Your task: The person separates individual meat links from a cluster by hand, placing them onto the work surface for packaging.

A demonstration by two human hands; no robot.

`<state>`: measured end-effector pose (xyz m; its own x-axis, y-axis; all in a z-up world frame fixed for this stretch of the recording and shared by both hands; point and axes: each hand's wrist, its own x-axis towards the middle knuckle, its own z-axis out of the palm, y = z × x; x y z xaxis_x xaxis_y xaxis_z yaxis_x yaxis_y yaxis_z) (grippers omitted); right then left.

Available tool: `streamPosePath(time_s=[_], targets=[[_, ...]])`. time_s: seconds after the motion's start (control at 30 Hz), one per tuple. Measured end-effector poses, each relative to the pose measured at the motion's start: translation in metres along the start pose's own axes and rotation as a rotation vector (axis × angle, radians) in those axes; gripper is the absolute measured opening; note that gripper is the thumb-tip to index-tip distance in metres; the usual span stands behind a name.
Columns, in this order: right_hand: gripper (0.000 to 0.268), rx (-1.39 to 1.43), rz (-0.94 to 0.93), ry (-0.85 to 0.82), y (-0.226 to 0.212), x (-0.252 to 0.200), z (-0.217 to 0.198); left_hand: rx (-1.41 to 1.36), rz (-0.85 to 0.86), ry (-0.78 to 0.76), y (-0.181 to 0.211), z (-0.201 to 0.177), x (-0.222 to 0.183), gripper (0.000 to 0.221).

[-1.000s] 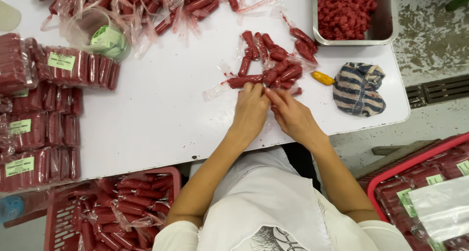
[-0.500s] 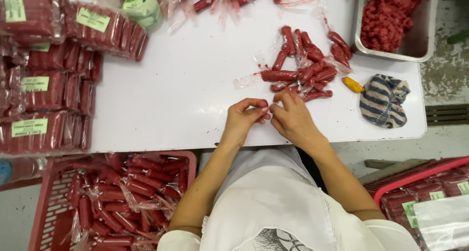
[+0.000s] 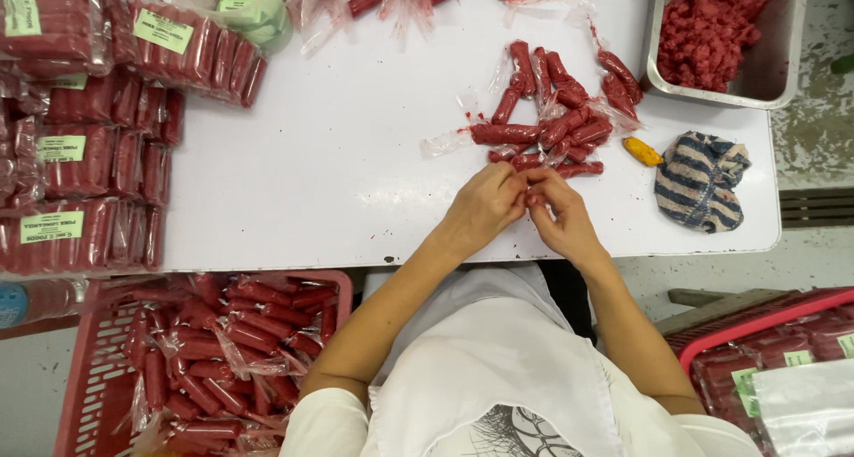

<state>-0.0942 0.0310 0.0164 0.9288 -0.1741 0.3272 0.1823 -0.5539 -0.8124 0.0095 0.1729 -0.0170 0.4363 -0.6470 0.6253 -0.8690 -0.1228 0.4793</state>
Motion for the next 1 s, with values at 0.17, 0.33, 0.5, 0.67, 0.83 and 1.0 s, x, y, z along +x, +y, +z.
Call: streamPosePath(time_s=[0.17, 0.33, 0.5, 0.67, 0.83, 1.0], targets=[[0.026, 0.180, 0.109, 0.040, 0.009, -0.001, 0.002, -0.093, -0.031, 0.026, 0.014, -0.020, 0.007, 0.007], [0.016, 0.231, 0.092, -0.072, -0.007, 0.011, 0.012, -0.400, -0.328, 0.068, 0.011, -0.033, -0.011, 0.008], [0.017, 0.208, 0.172, -0.067, 0.005, 0.008, 0.036, -0.388, -0.390, 0.191, 0.010, -0.038, -0.029, 0.013], [0.017, -0.138, -0.004, -0.090, -0.008, 0.014, 0.041, -0.177, -0.301, 0.158, 0.005, -0.037, -0.037, 0.009], [0.008, -0.007, 0.164, 0.047, 0.022, -0.005, 0.047, -0.226, -0.191, 0.134, 0.017, -0.041, -0.024, 0.012], [0.010, 0.178, 0.370, 0.242, 0.031, -0.017, 0.037, -0.269, -0.247, 0.186, 0.026, -0.004, -0.015, 0.015]])
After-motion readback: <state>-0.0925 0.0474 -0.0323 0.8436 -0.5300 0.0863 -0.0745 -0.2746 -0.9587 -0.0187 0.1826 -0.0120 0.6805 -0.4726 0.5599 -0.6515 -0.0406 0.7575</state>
